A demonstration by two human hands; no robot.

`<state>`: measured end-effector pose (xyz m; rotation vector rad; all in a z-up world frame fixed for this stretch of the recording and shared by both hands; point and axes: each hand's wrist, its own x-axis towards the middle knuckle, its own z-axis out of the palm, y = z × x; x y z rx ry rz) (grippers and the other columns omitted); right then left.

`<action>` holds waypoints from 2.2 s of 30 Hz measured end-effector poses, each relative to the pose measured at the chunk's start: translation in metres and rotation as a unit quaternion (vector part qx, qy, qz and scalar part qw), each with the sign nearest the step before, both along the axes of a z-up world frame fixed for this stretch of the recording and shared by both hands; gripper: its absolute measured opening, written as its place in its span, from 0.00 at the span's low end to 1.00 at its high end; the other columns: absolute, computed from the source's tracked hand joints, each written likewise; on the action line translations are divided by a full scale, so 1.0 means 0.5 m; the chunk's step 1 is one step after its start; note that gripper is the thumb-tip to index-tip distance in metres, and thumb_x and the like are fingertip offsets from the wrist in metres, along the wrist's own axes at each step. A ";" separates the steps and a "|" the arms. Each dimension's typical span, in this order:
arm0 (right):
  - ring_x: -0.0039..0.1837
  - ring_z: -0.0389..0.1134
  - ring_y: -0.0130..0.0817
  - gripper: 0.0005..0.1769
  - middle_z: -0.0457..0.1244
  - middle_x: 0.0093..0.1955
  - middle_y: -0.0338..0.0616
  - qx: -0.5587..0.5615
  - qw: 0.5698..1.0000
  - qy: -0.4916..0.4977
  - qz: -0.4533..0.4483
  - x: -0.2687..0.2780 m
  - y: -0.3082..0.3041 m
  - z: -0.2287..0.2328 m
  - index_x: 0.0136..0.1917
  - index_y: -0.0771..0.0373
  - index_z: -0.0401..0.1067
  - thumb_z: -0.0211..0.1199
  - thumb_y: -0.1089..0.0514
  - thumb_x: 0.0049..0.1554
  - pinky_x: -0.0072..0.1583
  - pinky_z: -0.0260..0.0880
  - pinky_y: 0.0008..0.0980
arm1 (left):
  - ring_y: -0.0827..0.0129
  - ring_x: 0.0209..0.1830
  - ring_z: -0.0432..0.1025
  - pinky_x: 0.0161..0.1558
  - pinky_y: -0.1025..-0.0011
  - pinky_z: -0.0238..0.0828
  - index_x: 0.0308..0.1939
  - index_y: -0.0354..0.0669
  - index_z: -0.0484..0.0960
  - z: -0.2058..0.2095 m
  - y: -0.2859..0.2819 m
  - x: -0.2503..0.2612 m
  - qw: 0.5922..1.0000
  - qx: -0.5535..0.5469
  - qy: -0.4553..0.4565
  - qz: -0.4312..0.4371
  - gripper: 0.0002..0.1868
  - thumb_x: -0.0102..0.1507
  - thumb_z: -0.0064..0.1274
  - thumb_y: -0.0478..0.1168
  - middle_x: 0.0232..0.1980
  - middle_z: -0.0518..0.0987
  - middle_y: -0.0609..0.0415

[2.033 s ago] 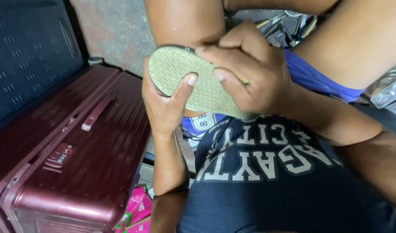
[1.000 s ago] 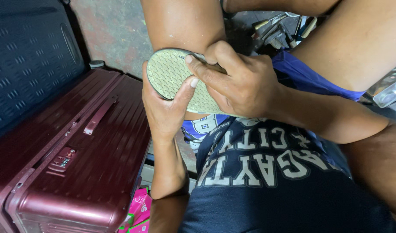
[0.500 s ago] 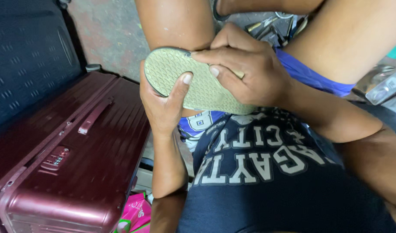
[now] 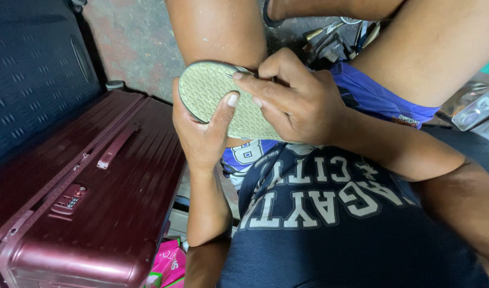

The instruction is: The person holds a white and blue sneaker and uses a small metal tool to scrape and clean the sole. The person repeatedly works along the edge where the sole meets the upper, removing debris and residue.

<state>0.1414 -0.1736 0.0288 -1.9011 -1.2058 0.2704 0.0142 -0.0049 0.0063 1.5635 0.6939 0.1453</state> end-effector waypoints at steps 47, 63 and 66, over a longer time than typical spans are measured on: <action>0.50 0.69 0.35 0.18 0.61 0.56 0.47 -0.056 0.954 -0.001 -0.294 -0.017 -0.191 0.015 0.69 0.67 0.70 0.60 0.67 0.66 0.49 0.73 0.31 | 0.73 0.48 0.78 0.52 0.71 0.77 0.56 0.38 0.77 0.010 -0.074 0.279 0.912 0.007 -0.066 -0.405 0.23 0.62 0.69 0.43 0.47 0.84 0.54; 0.42 0.68 0.30 0.21 0.59 0.53 0.46 -0.037 0.949 -0.014 -0.313 0.006 -0.179 -0.003 0.71 0.72 0.70 0.61 0.72 0.64 0.43 0.72 0.29 | 0.74 0.49 0.76 0.54 0.71 0.77 0.57 0.38 0.75 -0.025 -0.091 0.288 0.922 -0.076 -0.027 -0.378 0.23 0.64 0.68 0.41 0.49 0.82 0.55; 0.41 0.66 0.32 0.22 0.59 0.52 0.45 -0.045 0.946 -0.061 -0.317 0.018 -0.176 -0.003 0.70 0.71 0.71 0.62 0.72 0.62 0.43 0.71 0.33 | 0.73 0.51 0.76 0.56 0.71 0.76 0.58 0.38 0.76 -0.022 -0.093 0.295 0.919 -0.049 -0.029 -0.390 0.24 0.63 0.69 0.40 0.51 0.82 0.54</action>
